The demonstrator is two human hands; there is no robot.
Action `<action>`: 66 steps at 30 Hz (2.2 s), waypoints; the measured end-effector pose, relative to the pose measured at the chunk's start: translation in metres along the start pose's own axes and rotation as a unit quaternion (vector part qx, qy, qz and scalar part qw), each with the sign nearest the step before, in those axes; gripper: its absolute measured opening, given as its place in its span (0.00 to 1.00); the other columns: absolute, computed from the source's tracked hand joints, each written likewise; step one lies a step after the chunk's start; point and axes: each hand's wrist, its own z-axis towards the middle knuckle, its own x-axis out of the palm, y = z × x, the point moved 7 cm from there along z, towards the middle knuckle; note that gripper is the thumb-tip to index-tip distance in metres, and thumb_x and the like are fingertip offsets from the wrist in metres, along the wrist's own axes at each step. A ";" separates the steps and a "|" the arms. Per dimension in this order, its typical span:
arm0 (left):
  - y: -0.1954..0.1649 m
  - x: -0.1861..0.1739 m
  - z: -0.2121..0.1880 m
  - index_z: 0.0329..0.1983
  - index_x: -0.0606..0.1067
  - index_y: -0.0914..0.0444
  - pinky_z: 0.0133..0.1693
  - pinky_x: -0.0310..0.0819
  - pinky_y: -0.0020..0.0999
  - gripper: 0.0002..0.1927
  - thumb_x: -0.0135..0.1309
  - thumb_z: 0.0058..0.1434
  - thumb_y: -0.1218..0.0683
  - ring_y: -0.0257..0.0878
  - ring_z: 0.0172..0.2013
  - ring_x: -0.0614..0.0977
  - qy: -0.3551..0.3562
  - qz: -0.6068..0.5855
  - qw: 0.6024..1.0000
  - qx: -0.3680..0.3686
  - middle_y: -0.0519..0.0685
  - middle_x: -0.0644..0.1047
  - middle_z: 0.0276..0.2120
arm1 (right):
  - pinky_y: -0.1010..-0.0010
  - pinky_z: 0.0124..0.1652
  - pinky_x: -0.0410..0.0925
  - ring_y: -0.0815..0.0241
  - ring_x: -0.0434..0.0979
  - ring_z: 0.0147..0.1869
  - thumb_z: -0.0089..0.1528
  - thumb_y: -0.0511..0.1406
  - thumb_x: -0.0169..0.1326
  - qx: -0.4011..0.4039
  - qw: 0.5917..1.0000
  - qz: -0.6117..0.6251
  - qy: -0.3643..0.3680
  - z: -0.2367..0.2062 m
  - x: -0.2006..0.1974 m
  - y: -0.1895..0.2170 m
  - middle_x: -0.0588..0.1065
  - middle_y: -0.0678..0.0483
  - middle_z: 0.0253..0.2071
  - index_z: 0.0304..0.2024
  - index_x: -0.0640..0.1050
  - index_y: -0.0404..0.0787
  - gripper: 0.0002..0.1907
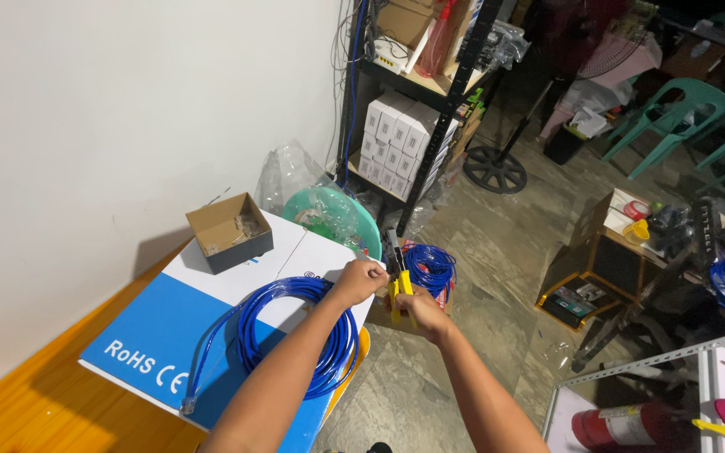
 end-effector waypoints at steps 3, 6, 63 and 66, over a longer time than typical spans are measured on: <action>-0.005 -0.003 0.000 0.33 0.83 0.66 0.30 0.75 0.29 0.11 0.63 0.57 0.53 0.31 0.26 0.81 -0.005 -0.010 1.000 0.007 0.49 0.82 0.24 | 0.66 0.40 0.71 0.57 0.78 0.38 0.54 0.30 0.50 -0.023 1.000 -0.004 -0.011 0.002 0.002 0.004 0.79 0.50 0.35 0.39 0.78 0.34 0.12; -0.008 -0.006 -0.001 0.33 0.83 0.66 0.30 0.74 0.30 0.11 0.63 0.56 0.52 0.33 0.25 0.81 -0.013 -0.005 1.000 -0.014 0.50 0.82 0.23 | 0.66 0.37 0.68 0.58 0.78 0.35 0.55 0.30 0.50 -0.013 0.999 -0.023 -0.029 0.003 0.001 0.005 0.79 0.50 0.33 0.38 0.78 0.34 0.11; -0.093 -0.038 -0.036 0.40 0.80 0.65 0.37 0.79 0.32 0.09 0.62 0.56 0.59 0.41 0.34 0.84 -0.049 0.057 0.991 0.108 0.53 0.79 0.35 | 0.73 0.29 0.65 0.65 0.73 0.26 0.57 0.29 0.54 -0.075 0.988 -0.013 -0.132 0.000 0.020 0.022 0.77 0.54 0.25 0.30 0.79 0.35 0.03; -0.102 -0.041 -0.040 0.38 0.81 0.65 0.36 0.79 0.34 0.07 0.62 0.57 0.59 0.42 0.35 0.84 -0.057 0.077 0.987 0.128 0.52 0.79 0.36 | 0.73 0.29 0.65 0.66 0.73 0.26 0.57 0.29 0.55 -0.068 0.987 -0.028 -0.143 -0.002 0.021 0.023 0.76 0.54 0.24 0.29 0.79 0.35 0.03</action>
